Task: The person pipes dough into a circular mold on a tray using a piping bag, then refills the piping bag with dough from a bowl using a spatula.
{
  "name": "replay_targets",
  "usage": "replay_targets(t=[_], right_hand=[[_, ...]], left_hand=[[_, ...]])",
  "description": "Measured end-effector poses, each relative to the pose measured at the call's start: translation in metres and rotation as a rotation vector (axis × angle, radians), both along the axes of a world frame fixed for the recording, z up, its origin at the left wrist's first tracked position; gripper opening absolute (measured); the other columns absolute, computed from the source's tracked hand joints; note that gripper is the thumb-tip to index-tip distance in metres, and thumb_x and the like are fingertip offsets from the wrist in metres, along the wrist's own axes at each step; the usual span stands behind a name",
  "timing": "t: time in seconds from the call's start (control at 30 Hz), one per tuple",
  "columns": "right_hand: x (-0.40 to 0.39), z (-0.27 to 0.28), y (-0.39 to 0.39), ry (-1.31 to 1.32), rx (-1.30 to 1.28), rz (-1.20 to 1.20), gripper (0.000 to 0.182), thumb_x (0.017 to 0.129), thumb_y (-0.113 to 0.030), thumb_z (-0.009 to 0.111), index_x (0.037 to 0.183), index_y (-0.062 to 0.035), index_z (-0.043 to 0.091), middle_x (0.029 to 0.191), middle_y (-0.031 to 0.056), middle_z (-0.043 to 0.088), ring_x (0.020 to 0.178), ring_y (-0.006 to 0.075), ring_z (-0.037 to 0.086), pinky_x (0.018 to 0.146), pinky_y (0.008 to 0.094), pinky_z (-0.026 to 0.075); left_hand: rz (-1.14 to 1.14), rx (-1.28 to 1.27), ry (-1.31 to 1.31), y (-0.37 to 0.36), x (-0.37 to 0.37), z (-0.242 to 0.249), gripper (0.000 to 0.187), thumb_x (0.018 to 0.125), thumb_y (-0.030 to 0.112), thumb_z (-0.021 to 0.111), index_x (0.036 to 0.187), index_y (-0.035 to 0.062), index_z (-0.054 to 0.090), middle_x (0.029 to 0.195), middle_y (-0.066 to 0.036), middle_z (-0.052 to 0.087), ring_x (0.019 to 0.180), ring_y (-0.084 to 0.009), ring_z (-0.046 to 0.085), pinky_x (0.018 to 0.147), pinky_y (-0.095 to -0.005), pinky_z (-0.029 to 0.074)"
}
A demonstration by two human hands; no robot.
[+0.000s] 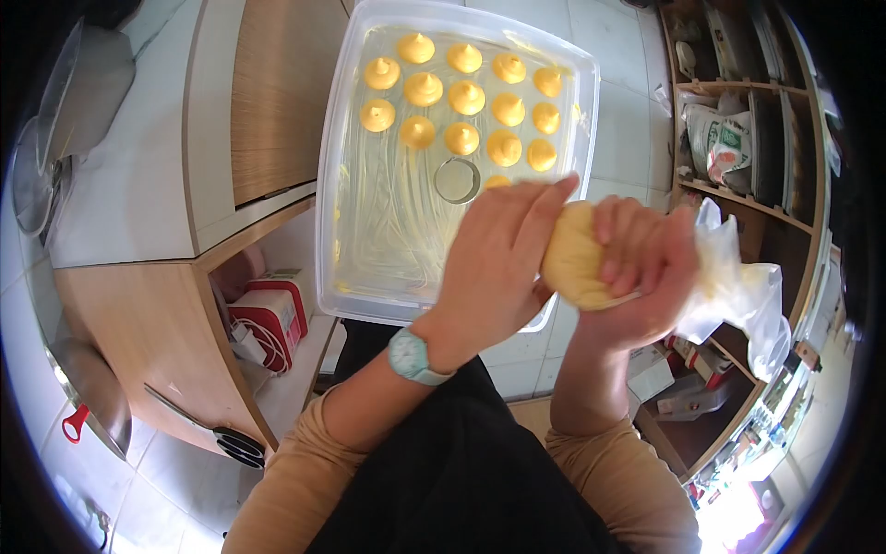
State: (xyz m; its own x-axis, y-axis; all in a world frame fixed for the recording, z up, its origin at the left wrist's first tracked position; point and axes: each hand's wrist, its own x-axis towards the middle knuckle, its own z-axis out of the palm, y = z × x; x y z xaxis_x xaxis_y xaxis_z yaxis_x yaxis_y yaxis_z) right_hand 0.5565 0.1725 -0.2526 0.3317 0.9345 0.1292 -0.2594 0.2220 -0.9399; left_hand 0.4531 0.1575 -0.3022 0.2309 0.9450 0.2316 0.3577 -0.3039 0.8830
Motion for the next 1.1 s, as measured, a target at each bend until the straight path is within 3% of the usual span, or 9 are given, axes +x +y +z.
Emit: replay_targets(t=[0.13,0.2,0.27,0.33,0.5,0.53,0.67,1.1], right_hand=[[-0.001,0.010,0.009,-0.349,0.192,0.286,0.035,0.096,-0.028,0.033,0.065,-0.0134,0.039,0.061,0.0055,0.047,0.062,0.0184,0.048,0.073,0.0342,0.038],[-0.003,0.010,0.011,-0.535,0.213,0.327,0.037,0.097,-0.032,0.031,0.069,-0.0118,0.043,0.071,0.0099,0.055,0.076,0.0266,0.056,0.085,0.0420,0.038],[0.002,0.002,0.010,-0.558,0.189,0.425,0.043,0.099,-0.037,0.026,0.069,-0.0113,0.043,0.078,0.0147,0.061,0.097,0.0360,0.060,0.105,0.0547,0.024],[0.004,-0.010,0.005,-0.310,0.148,0.361,0.045,0.100,-0.037,0.023,0.068,-0.0118,0.042,0.074,0.0139,0.061,0.095,0.0360,0.060,0.105,0.0560,0.024],[0.022,-0.008,0.011,0.115,0.113,0.181,0.049,0.099,-0.042,0.028,0.059,-0.0159,0.036,0.049,0.0060,0.046,0.057,0.0228,0.054,0.093,0.0458,0.041],[0.011,0.001,0.014,0.001,0.071,0.038,0.045,0.099,-0.025,0.031,0.054,-0.0183,0.030,0.043,-0.0007,0.031,0.051,0.0143,0.041,0.090,0.0403,0.043],[0.003,-0.010,0.021,-0.003,0.059,-0.026,0.043,0.097,-0.023,0.032,0.054,-0.0178,0.030,0.044,0.0009,0.033,0.051,0.0154,0.043,0.080,0.0383,0.043],[-0.024,-0.065,0.021,-0.262,0.152,0.119,0.035,0.090,-0.017,0.035,0.055,-0.0125,0.032,0.046,0.0047,0.040,0.051,0.0190,0.048,0.073,0.0376,0.043]], left_hand=[[0.095,0.121,-0.182,0.006,0.000,0.006,0.058,0.060,0.005,0.072,0.114,0.0020,0.050,0.094,-0.012,0.056,0.081,-0.0315,0.053,0.072,-0.0382,0.042],[0.074,0.094,-0.209,0.005,-0.003,0.008,0.058,0.060,0.006,0.073,0.113,0.0024,0.050,0.095,-0.012,0.057,0.084,-0.0316,0.053,0.075,-0.0385,0.042],[0.017,0.064,-0.155,0.006,-0.008,0.006,0.058,0.059,0.007,0.074,0.112,0.0028,0.050,0.098,-0.013,0.056,0.089,-0.0317,0.053,0.079,-0.0388,0.042],[-0.082,0.032,-0.029,0.012,-0.018,-0.001,0.059,0.059,0.008,0.076,0.112,0.0032,0.050,0.102,-0.013,0.055,0.096,-0.0318,0.052,0.083,-0.0390,0.041],[0.083,-0.202,0.203,0.007,-0.069,-0.050,0.064,0.061,0.012,0.078,0.117,0.0044,0.048,0.115,-0.015,0.049,0.108,-0.0317,0.046,0.090,-0.0396,0.038],[0.104,-0.230,0.282,0.008,-0.074,-0.057,0.065,0.061,0.012,0.078,0.118,0.0048,0.048,0.117,-0.015,0.048,0.110,-0.0317,0.045,0.090,-0.0398,0.038],[0.107,-0.215,0.280,0.007,-0.070,-0.071,0.064,0.063,0.016,0.077,0.121,0.0086,0.049,0.118,-0.012,0.051,0.111,-0.0293,0.046,0.091,-0.0406,0.036],[0.171,-0.179,0.240,0.006,-0.058,-0.083,0.053,0.066,0.019,0.075,0.115,0.0138,0.056,0.111,-0.003,0.059,0.105,-0.0219,0.052,0.085,-0.0375,0.034]])
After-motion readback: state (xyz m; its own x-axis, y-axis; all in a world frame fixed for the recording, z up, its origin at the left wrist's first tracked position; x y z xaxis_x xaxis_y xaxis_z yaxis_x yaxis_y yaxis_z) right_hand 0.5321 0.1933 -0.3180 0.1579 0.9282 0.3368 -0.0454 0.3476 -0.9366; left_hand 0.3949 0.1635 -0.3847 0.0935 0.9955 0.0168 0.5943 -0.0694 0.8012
